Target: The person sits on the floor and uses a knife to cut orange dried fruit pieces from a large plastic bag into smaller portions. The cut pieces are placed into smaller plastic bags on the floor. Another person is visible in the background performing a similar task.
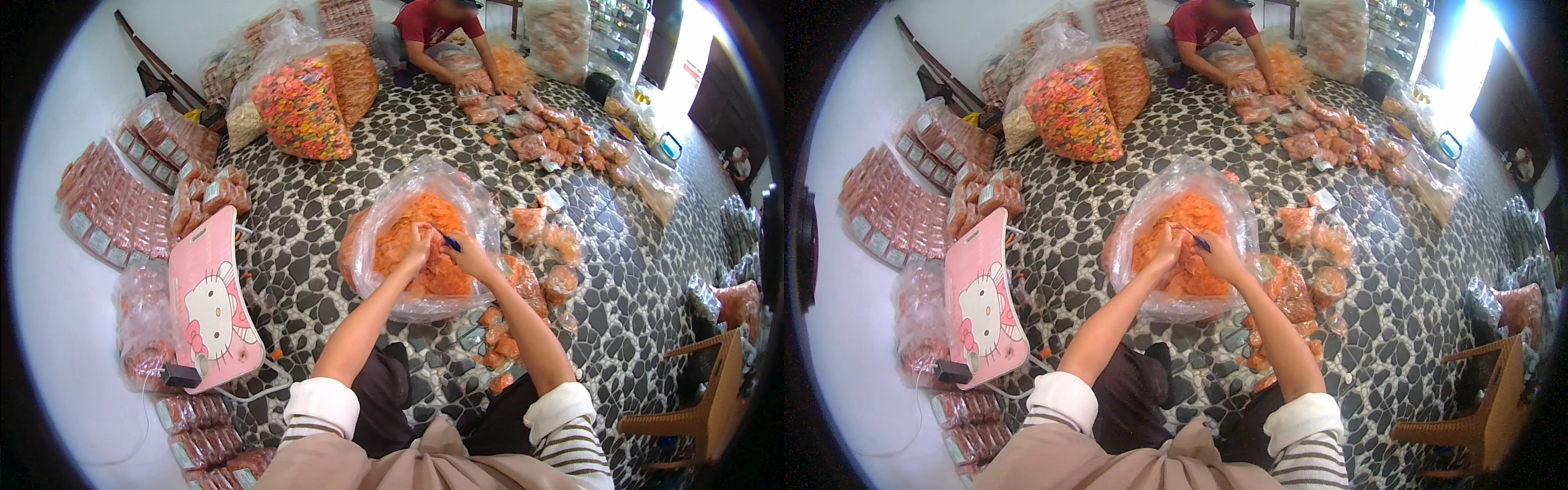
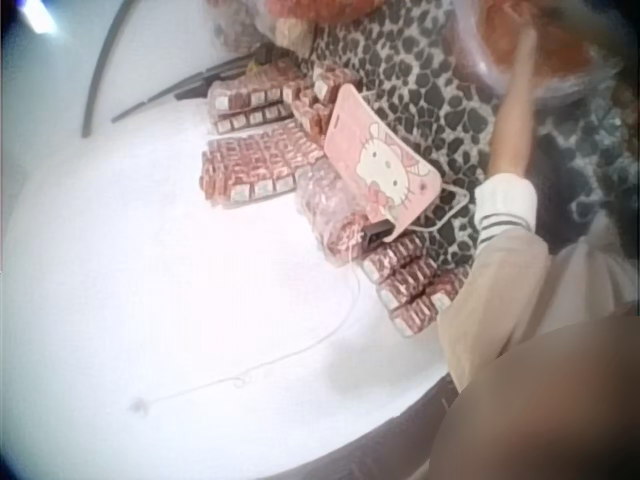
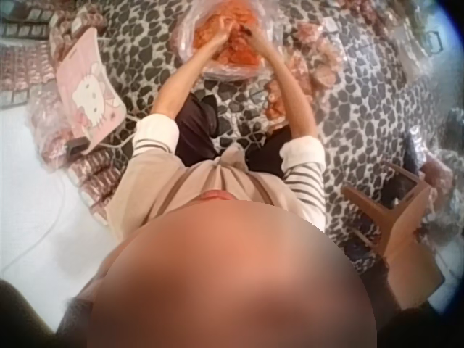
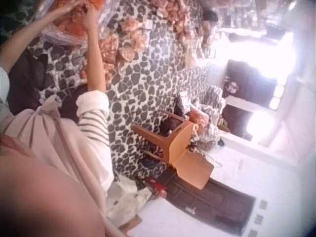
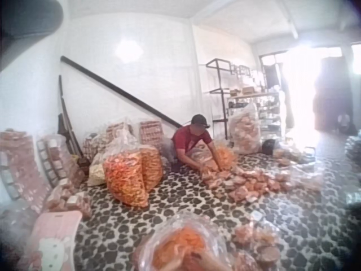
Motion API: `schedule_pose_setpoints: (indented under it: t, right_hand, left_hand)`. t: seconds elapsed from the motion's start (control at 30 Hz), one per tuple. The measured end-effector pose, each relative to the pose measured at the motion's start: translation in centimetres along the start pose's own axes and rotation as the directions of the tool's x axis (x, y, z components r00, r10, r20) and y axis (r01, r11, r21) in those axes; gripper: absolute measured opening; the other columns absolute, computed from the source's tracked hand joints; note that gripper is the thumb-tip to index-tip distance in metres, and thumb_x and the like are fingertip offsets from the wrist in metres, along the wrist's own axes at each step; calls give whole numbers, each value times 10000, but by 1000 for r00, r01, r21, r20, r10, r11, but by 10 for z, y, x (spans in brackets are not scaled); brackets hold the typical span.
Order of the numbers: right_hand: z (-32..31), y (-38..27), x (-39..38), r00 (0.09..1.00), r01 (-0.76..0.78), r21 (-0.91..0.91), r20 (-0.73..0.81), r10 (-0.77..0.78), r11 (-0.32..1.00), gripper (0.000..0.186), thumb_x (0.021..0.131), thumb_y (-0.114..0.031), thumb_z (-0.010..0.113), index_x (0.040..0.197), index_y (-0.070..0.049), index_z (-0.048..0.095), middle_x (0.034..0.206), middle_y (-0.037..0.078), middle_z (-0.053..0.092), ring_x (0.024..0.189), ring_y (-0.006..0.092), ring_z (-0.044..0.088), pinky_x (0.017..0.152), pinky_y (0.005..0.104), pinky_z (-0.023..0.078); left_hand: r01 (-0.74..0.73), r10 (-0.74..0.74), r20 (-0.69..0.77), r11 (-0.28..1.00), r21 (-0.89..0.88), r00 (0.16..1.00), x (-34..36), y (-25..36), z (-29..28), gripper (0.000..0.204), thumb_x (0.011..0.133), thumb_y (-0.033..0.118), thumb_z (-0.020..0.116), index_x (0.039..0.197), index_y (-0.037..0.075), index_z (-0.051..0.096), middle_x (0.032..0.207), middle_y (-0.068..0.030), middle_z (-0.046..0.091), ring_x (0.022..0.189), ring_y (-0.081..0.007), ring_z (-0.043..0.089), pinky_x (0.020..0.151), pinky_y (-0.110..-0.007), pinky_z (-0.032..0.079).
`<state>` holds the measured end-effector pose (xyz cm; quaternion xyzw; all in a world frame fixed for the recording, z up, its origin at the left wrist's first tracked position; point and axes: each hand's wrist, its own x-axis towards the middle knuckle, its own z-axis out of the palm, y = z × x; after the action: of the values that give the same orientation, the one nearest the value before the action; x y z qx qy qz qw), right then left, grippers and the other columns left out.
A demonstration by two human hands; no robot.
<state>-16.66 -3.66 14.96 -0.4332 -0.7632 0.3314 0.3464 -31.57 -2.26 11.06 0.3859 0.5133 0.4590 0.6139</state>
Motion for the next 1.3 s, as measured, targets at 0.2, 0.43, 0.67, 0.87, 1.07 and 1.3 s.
schedule_pose_setpoints:
  t: [0.2, 0.43, 0.67, 0.87, 1.07, 1.3]
  right_hand:
    - [-3, 7, 5, 963, -262, 258, 139, 232, 930, 161, 813, -149, 606, 880, -10, 564, 662, 57, 528, 569, 125, 499, 541, 287, 426]
    - [-11, 31, 4, 921, -358, 365, -13, 389, 859, 149, 822, -142, 594, 881, -5, 585, 641, 32, 548, 520, 104, 523, 488, 259, 420]
    - [-7, 31, 12, 907, -324, 495, -80, 413, 806, 198, 834, -163, 588, 995, -49, 592, 730, 17, 543, 523, 88, 510, 452, 220, 384]
    - [-7, 27, 16, 938, -120, 161, -305, 165, 980, 255, 810, -179, 623, 1035, -63, 590, 780, 28, 529, 556, 84, 502, 476, 211, 396]
    - [-14, 21, 18, 945, -218, 186, -204, 254, 958, 200, 775, -153, 651, 930, -32, 615, 727, 62, 566, 565, 123, 525, 525, 261, 423]
    - [-27, 21, 13, 925, -260, 261, -209, 317, 930, 148, 756, -126, 652, 839, -12, 607, 603, 59, 573, 527, 115, 531, 511, 269, 421]
  left_hand:
    - [172, -170, 48, 984, -41, 984, 5, 16, -14, 176, 927, 276, 365, 1078, 193, 328, 973, -94, 472, 808, -176, 532, 556, -350, 502]
    - [277, -150, 439, 930, -242, 886, -11, 39, -27, 397, 896, 234, 477, 1268, 174, 352, 1146, -111, 449, 1038, -211, 486, 805, -367, 488]
    - [-205, 200, 74, 976, 73, 977, -11, 30, -21, 417, 776, 34, 629, 1161, 104, 484, 988, -72, 601, 894, -148, 584, 740, -282, 492]
    - [-490, 535, 91, 675, 552, 840, -20, 42, -6, 198, 732, 42, 659, 918, 21, 596, 849, -89, 645, 767, -134, 626, 666, -244, 490]
    - [-558, 586, 113, 669, 491, 803, -27, 51, 10, 185, 729, 42, 659, 894, 9, 582, 837, -84, 643, 763, -146, 630, 650, -259, 497]
    - [-575, 650, 17, 659, 485, 760, -20, 47, 11, 212, 742, 85, 672, 933, 42, 591, 841, -66, 645, 721, -125, 611, 626, -251, 482]
